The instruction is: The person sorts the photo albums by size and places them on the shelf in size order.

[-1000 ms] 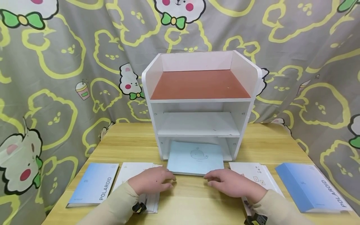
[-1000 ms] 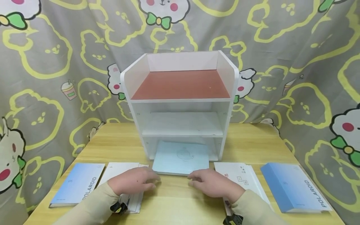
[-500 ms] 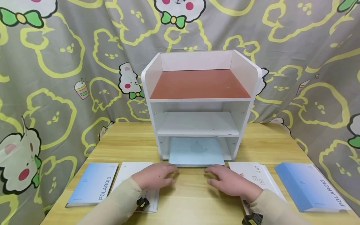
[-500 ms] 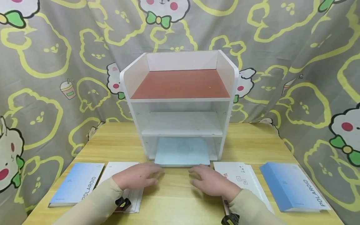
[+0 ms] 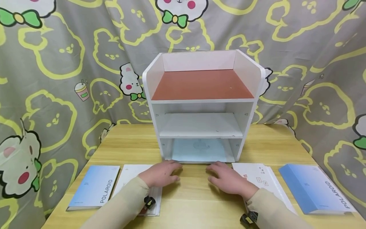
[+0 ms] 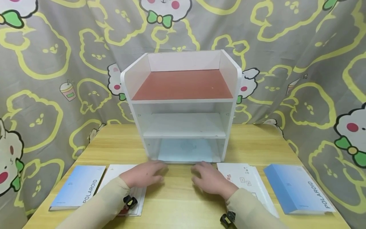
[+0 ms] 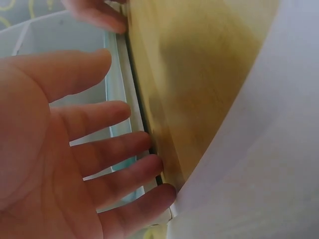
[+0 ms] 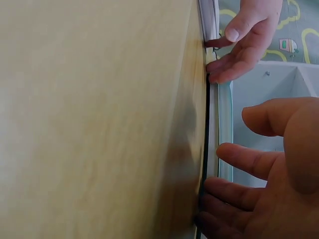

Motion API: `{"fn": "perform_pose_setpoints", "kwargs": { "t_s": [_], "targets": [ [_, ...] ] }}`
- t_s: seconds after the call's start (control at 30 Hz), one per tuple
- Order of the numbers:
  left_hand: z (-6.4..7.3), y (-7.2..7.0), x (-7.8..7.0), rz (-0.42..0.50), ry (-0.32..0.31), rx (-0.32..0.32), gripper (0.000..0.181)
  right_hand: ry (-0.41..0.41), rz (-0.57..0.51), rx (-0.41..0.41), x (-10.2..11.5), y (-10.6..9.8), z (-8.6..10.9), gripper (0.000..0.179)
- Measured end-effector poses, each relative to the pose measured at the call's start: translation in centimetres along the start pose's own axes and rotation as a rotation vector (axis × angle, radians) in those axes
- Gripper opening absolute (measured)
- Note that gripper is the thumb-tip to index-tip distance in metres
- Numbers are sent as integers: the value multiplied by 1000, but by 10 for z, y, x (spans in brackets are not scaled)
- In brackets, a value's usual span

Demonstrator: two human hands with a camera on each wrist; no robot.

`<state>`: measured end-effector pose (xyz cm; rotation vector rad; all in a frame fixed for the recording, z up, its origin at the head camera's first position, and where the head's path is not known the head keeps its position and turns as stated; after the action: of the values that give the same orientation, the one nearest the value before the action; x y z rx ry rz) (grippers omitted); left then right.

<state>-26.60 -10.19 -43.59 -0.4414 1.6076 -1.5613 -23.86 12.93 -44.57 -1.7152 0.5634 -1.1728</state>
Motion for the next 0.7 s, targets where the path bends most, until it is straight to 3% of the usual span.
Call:
{"fn": "perform_pose_setpoints", "kwargs": {
  "t_s": [0.47, 0.7],
  "targets": [
    [-7, -5, 2, 19, -28, -38, 47, 18, -2, -25, -9, 0, -11, 31],
    [-3, -1, 2, 19, -13, -42, 52, 13, -2, -33, -7, -5, -2, 34]
  ]
}}
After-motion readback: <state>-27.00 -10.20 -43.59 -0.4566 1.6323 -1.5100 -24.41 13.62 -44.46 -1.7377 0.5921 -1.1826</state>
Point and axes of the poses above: each hand's wrist, its own z-axis away from the middle knuckle, its own y-axis out of the palm, x = y × z, the point moved 6 cm from there along -z, towards the middle knuckle, and after that the axes turned 3 degrees about z, right-handed, at the moved point
